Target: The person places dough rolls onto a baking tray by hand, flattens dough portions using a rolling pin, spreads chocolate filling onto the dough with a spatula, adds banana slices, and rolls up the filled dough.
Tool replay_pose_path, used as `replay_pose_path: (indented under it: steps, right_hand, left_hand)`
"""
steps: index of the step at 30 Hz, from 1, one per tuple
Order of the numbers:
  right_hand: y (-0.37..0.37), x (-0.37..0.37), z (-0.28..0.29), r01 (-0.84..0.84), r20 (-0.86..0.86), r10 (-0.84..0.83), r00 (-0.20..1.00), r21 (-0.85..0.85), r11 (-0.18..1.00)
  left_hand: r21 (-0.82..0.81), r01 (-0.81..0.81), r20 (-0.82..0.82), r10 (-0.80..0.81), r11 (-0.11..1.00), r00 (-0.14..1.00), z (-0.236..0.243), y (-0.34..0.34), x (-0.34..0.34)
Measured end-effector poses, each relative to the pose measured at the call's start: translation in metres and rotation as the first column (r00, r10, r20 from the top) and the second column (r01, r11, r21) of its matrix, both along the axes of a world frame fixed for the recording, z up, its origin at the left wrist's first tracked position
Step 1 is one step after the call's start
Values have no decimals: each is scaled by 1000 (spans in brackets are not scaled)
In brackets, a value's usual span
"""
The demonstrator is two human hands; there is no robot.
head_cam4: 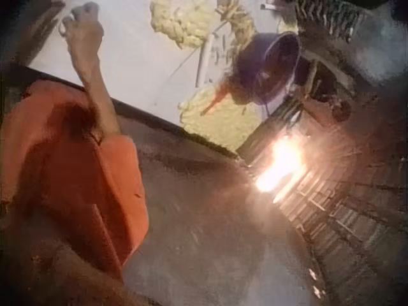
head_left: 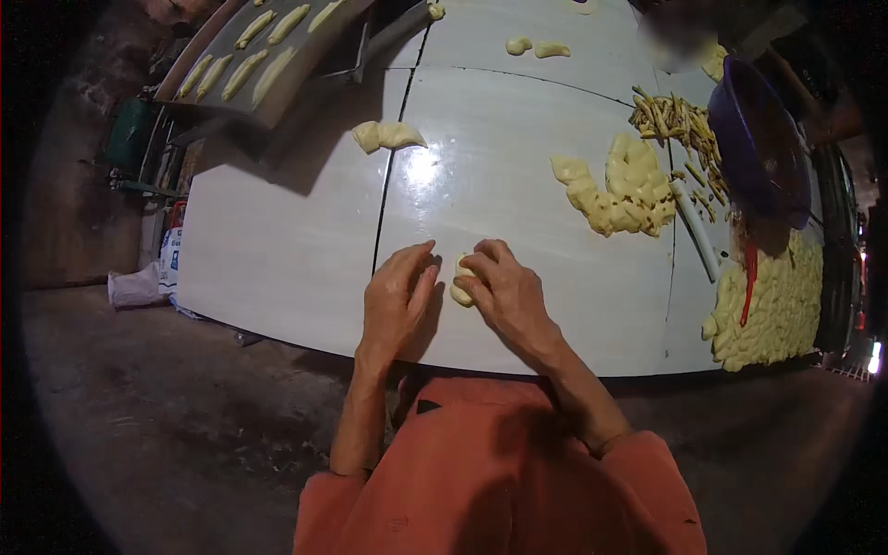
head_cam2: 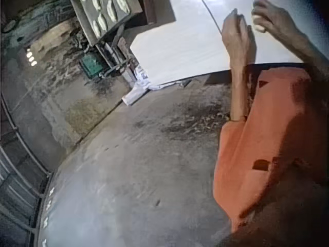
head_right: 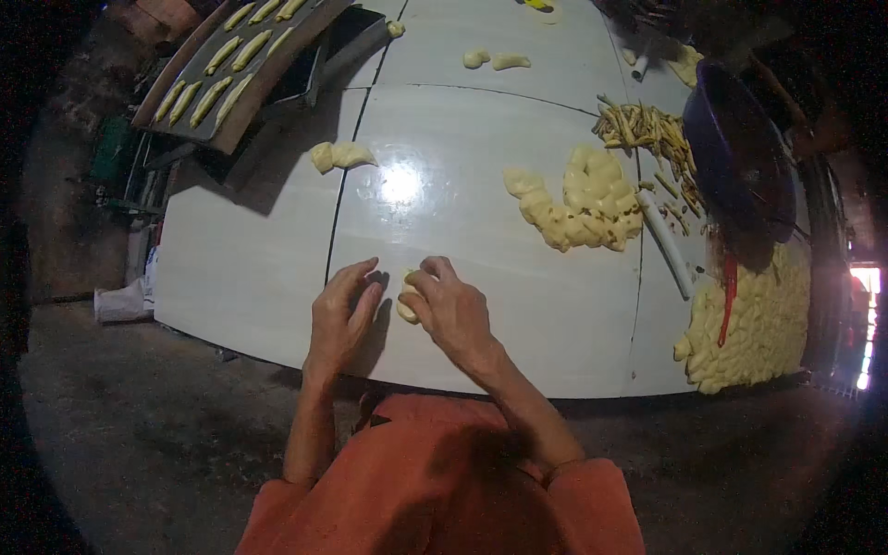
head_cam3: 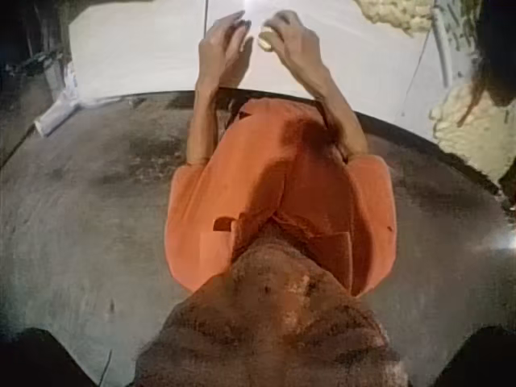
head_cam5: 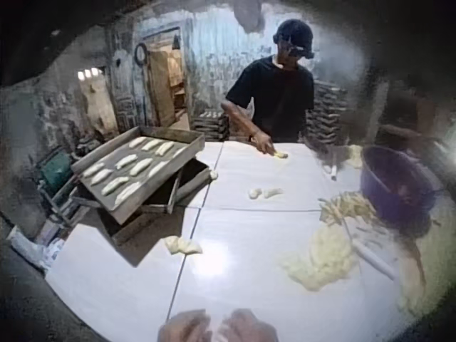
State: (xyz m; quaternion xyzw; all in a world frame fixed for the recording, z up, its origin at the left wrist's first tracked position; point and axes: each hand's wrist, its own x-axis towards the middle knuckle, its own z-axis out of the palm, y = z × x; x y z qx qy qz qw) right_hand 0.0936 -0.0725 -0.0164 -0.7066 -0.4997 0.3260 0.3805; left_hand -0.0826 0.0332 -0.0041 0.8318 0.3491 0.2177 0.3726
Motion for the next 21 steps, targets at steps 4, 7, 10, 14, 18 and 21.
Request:
replay_pose_path:
  steps: [4,7,10,14,18,21]
  right_hand:
    - [-4,-2,9,49,312,-69,948,71,996]
    - [-24,-6,3,-181,405,88,910,196,964]
    - [-37,-20,-25,-273,557,220,801,13,962]
    - [-53,-11,-31,-207,601,216,770,-85,975]
    - [-57,-7,-16,-137,580,191,792,-137,981]
    - [-60,14,-11,-220,425,221,878,-51,974]
  left_hand:
    - [301,193,-180,-143,934,973,6,-19,-2]
    - [408,376,-319,-256,832,913,-17,-32,-2]
    - [431,428,-488,-193,795,851,-36,-37,3]
    - [284,363,-505,-184,887,843,-34,-38,10]
    - [254,408,-573,-203,877,794,-30,-34,10]
    - [275,395,-567,-184,877,803,-29,-43,-2]
